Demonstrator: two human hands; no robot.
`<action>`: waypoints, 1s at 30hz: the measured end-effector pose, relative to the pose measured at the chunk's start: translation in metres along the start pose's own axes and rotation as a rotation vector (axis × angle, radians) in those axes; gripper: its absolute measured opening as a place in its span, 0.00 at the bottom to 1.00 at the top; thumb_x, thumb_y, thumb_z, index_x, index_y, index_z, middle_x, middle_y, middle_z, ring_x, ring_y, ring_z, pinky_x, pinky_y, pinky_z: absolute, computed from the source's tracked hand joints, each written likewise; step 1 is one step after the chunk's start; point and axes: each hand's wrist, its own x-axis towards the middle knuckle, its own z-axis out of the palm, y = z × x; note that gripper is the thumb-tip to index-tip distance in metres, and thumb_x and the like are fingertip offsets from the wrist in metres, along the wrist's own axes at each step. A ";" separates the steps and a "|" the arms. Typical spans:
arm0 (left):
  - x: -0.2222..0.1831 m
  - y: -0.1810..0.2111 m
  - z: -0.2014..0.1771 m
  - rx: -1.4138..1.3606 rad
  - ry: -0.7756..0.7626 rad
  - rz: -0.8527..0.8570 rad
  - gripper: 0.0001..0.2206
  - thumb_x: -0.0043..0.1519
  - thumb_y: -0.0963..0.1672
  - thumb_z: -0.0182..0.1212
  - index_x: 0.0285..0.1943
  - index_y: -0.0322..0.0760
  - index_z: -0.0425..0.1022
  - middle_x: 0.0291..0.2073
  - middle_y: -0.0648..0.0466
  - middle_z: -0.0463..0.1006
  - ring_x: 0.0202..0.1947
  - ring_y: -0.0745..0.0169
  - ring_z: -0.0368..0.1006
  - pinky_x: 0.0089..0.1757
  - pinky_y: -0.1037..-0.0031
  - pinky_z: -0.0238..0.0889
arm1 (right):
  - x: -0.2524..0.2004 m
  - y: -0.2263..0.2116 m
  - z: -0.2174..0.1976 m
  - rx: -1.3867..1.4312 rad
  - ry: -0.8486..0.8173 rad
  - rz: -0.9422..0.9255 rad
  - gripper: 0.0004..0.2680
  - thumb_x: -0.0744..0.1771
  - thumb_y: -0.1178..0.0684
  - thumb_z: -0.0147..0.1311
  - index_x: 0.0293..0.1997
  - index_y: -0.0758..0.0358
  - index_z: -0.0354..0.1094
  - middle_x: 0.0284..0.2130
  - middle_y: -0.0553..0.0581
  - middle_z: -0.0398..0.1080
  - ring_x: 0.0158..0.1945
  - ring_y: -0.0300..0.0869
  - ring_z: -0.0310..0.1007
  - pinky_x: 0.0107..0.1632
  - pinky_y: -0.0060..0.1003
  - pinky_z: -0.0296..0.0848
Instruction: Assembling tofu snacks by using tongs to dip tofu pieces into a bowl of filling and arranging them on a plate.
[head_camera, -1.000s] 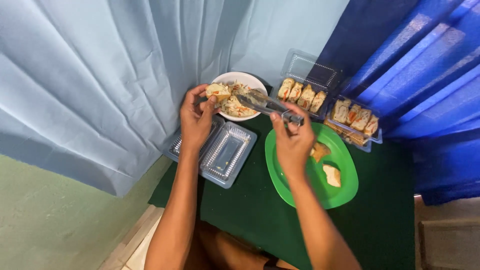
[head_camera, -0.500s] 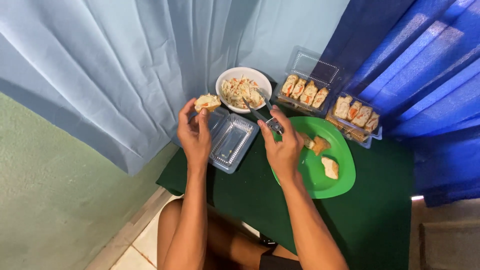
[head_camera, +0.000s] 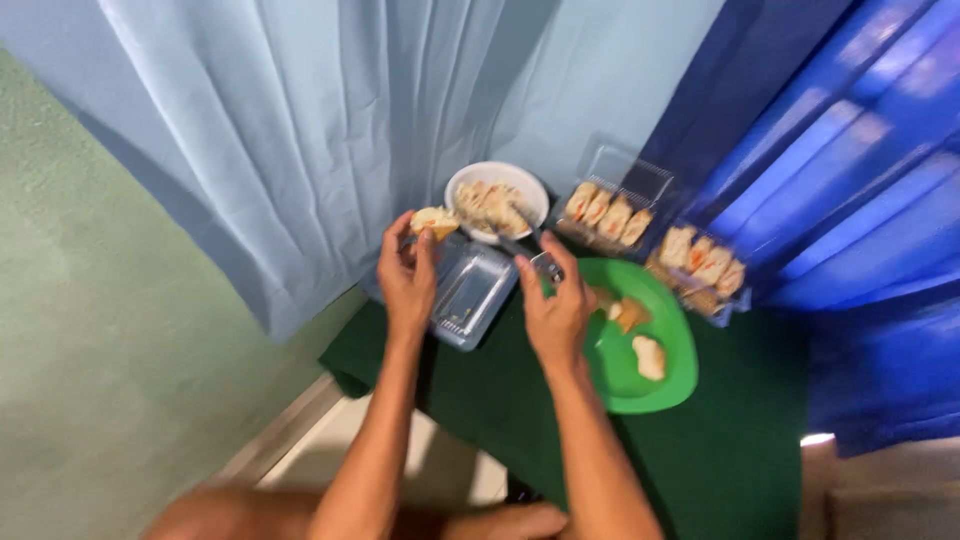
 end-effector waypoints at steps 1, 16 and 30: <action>-0.002 -0.002 0.002 -0.025 0.003 0.015 0.17 0.70 0.42 0.58 0.66 0.29 0.68 0.52 0.41 0.76 0.40 0.61 0.78 0.40 0.71 0.77 | 0.000 0.001 -0.004 -0.006 0.010 -0.027 0.12 0.65 0.54 0.68 0.52 0.63 0.74 0.47 0.64 0.79 0.47 0.55 0.80 0.45 0.44 0.80; 0.056 -0.014 0.023 0.058 -0.208 0.018 0.16 0.68 0.43 0.61 0.62 0.30 0.72 0.45 0.41 0.79 0.42 0.53 0.80 0.42 0.63 0.77 | 0.070 0.033 0.014 0.069 -0.007 0.340 0.11 0.66 0.53 0.68 0.50 0.56 0.71 0.33 0.63 0.79 0.40 0.52 0.82 0.37 0.43 0.82; 0.069 -0.047 0.034 -0.021 -0.205 -0.060 0.17 0.69 0.43 0.57 0.65 0.30 0.69 0.48 0.41 0.78 0.47 0.55 0.79 0.48 0.65 0.75 | 0.129 0.149 0.104 0.485 -0.599 0.693 0.13 0.69 0.49 0.62 0.54 0.63 0.64 0.42 0.66 0.77 0.43 0.50 0.80 0.43 0.49 0.85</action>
